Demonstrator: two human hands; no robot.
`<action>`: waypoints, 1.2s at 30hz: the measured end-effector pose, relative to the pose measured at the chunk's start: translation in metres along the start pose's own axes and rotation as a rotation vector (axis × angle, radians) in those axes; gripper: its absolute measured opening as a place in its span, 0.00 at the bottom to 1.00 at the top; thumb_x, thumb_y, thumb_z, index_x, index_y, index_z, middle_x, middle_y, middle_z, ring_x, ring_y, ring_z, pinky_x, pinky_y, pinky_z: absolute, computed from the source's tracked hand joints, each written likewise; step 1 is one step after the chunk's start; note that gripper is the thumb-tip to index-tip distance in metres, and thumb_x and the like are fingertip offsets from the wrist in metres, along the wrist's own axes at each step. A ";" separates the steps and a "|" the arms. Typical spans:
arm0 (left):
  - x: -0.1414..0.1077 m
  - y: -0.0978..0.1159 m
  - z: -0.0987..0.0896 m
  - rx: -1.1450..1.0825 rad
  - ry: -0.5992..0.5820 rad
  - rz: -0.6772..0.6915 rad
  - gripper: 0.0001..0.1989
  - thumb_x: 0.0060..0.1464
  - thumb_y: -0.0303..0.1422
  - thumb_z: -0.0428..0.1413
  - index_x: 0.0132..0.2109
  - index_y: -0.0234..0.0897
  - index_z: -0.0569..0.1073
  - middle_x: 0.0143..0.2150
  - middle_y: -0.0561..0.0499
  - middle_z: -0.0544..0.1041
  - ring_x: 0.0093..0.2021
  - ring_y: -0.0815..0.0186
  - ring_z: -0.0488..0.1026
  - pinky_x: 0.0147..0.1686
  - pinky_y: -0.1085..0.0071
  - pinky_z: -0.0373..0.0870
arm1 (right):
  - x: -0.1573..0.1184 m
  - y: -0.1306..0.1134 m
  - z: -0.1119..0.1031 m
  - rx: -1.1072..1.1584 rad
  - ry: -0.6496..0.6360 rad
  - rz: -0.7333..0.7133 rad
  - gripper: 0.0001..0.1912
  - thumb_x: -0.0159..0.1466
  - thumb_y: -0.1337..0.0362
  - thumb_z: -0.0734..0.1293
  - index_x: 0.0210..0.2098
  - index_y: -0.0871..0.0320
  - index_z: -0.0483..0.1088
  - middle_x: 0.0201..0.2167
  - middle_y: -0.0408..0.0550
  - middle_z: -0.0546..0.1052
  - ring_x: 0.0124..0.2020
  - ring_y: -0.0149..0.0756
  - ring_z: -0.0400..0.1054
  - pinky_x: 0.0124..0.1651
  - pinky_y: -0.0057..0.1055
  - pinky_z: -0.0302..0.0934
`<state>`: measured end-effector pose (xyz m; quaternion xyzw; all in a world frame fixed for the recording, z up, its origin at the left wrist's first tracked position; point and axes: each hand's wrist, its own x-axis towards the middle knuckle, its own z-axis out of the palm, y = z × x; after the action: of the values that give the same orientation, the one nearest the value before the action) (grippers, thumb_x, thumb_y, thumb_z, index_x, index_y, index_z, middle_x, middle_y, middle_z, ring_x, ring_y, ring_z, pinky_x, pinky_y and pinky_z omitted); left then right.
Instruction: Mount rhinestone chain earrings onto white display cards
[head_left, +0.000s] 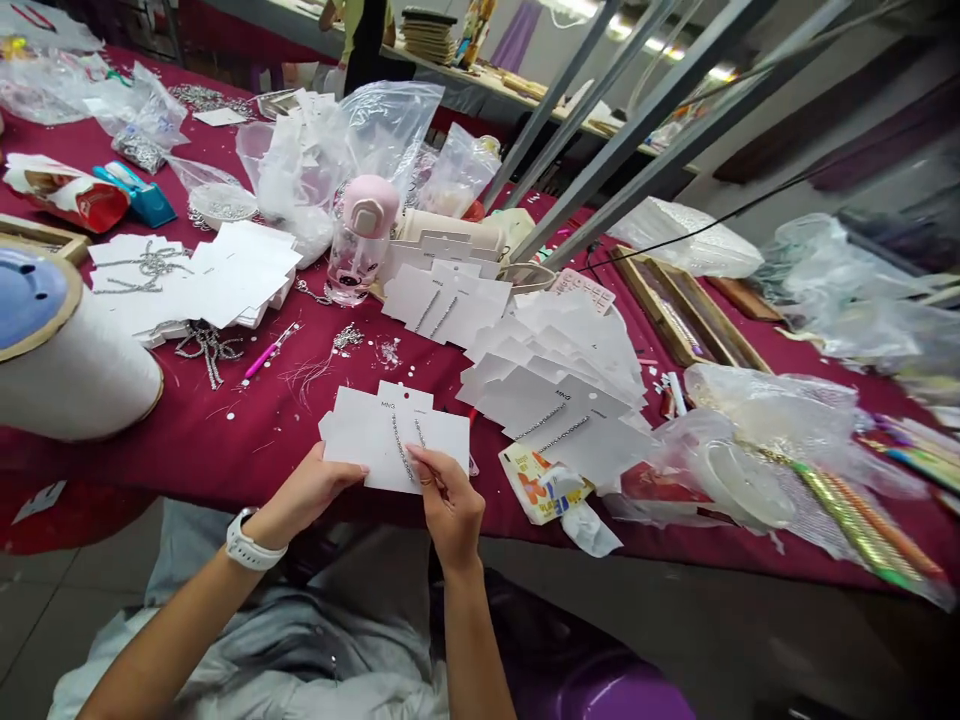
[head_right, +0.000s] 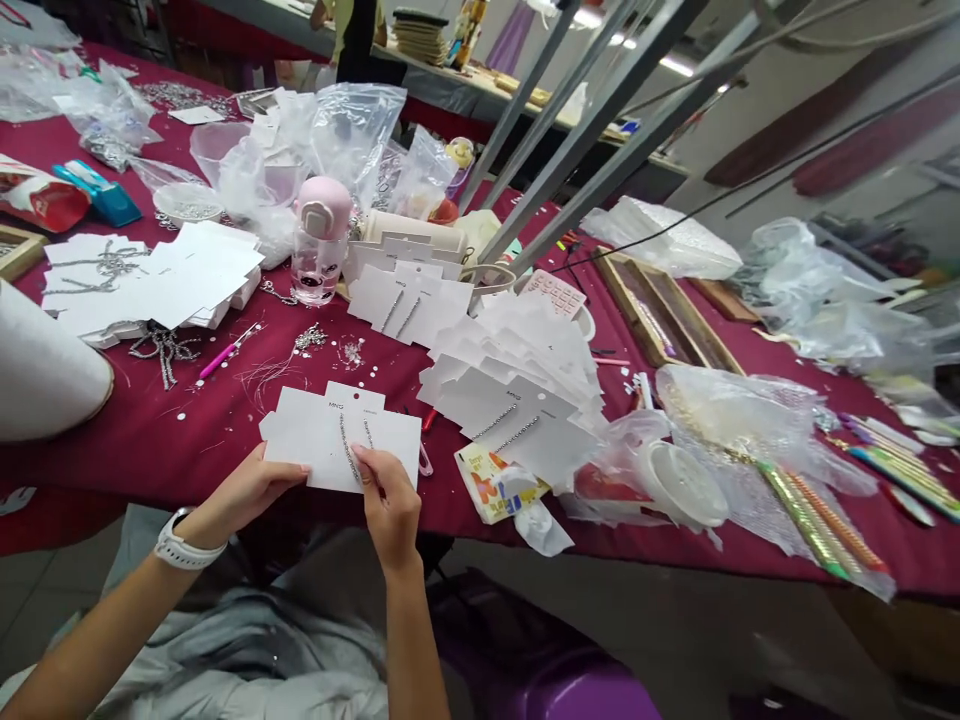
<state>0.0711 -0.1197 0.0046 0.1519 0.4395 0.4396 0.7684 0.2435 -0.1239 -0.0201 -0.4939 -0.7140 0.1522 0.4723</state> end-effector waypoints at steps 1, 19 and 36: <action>0.000 -0.002 -0.003 -0.028 -0.009 0.002 0.18 0.32 0.22 0.63 0.36 0.37 0.76 0.36 0.52 0.80 0.45 0.61 0.74 0.47 0.70 0.69 | 0.000 -0.001 0.000 -0.031 0.000 -0.054 0.13 0.61 0.70 0.62 0.42 0.53 0.73 0.37 0.48 0.79 0.39 0.36 0.73 0.43 0.34 0.71; 0.007 -0.007 -0.015 -0.076 -0.054 -0.047 0.21 0.32 0.23 0.65 0.39 0.33 0.76 0.38 0.50 0.80 0.43 0.61 0.74 0.43 0.71 0.70 | 0.007 -0.019 0.010 -0.218 0.022 -0.318 0.15 0.57 0.79 0.64 0.42 0.60 0.71 0.31 0.49 0.77 0.34 0.31 0.70 0.37 0.29 0.69; 0.005 -0.008 -0.018 -0.140 -0.116 -0.022 0.19 0.36 0.22 0.64 0.40 0.34 0.76 0.37 0.50 0.80 0.39 0.65 0.76 0.40 0.75 0.72 | 0.002 -0.042 0.013 -0.267 0.009 -0.336 0.15 0.57 0.81 0.64 0.41 0.62 0.69 0.33 0.48 0.79 0.37 0.30 0.74 0.50 0.31 0.66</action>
<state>0.0619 -0.1230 -0.0127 0.1183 0.3642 0.4515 0.8060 0.2088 -0.1383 0.0027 -0.4266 -0.7981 -0.0269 0.4246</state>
